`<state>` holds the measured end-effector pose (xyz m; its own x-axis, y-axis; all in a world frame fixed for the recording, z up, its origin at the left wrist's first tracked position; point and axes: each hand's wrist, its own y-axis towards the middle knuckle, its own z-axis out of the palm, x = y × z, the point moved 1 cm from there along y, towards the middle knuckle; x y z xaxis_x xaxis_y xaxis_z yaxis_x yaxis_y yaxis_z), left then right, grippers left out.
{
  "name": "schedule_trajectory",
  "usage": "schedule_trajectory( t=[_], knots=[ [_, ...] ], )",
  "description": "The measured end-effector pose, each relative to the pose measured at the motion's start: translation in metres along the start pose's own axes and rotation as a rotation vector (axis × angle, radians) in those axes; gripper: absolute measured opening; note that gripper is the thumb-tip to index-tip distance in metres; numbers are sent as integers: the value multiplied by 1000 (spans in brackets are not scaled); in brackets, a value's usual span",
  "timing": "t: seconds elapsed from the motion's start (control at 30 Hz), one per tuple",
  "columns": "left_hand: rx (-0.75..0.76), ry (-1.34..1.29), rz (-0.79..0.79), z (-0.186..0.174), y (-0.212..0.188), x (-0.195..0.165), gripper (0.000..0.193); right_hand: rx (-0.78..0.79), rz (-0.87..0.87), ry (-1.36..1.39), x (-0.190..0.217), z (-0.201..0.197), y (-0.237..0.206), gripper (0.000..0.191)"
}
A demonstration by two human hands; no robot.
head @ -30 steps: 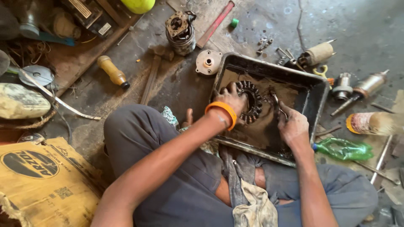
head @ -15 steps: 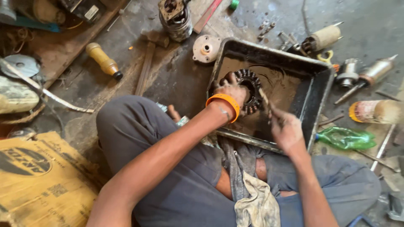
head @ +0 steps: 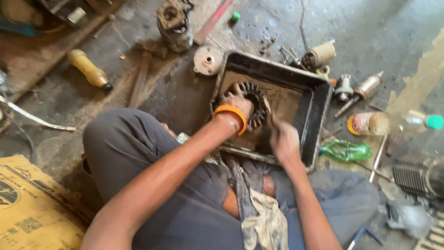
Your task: The person sits on the workshop floor and cleans a greasy engine stator component in a black tray, scrubbing it with a brush by hand. They pour liquid from a plastic bottle over the part, open and handle bottles, and continue brushing and turning the component in the tray.
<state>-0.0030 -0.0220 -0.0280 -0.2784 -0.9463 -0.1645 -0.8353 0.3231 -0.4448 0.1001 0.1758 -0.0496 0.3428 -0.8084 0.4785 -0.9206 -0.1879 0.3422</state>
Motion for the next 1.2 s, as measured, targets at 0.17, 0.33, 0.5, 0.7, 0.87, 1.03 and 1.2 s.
schedule_trajectory(
  t=[0.17, 0.33, 0.5, 0.7, 0.87, 1.03, 1.2],
  knots=[
    [38, 16, 15, -1, 2, 3, 91, 120, 162, 21, -1, 2, -4, 31],
    [37, 15, 34, -4, 2, 4, 93, 12, -4, -91, -12, 6, 13, 31],
    [51, 9, -51, -3, -9, 0, 86, 75, 387, -23, -52, 7, 39, 38],
    [-121, 31, -95, 14, 1, 1, 67, 176, 298, 211, -35, 9, 31, 32],
    [-17, -37, -97, 32, 17, 19, 77, 167, 309, 167, -18, 24, 36, 30],
    [-16, -12, -104, 27, 16, 18, 70, 68, 154, 51, -24, 38, 21, 30],
    [-6, -3, -96, 17, 4, 13, 68, -163, -49, 131, -22, 41, 10, 38]
  ],
)
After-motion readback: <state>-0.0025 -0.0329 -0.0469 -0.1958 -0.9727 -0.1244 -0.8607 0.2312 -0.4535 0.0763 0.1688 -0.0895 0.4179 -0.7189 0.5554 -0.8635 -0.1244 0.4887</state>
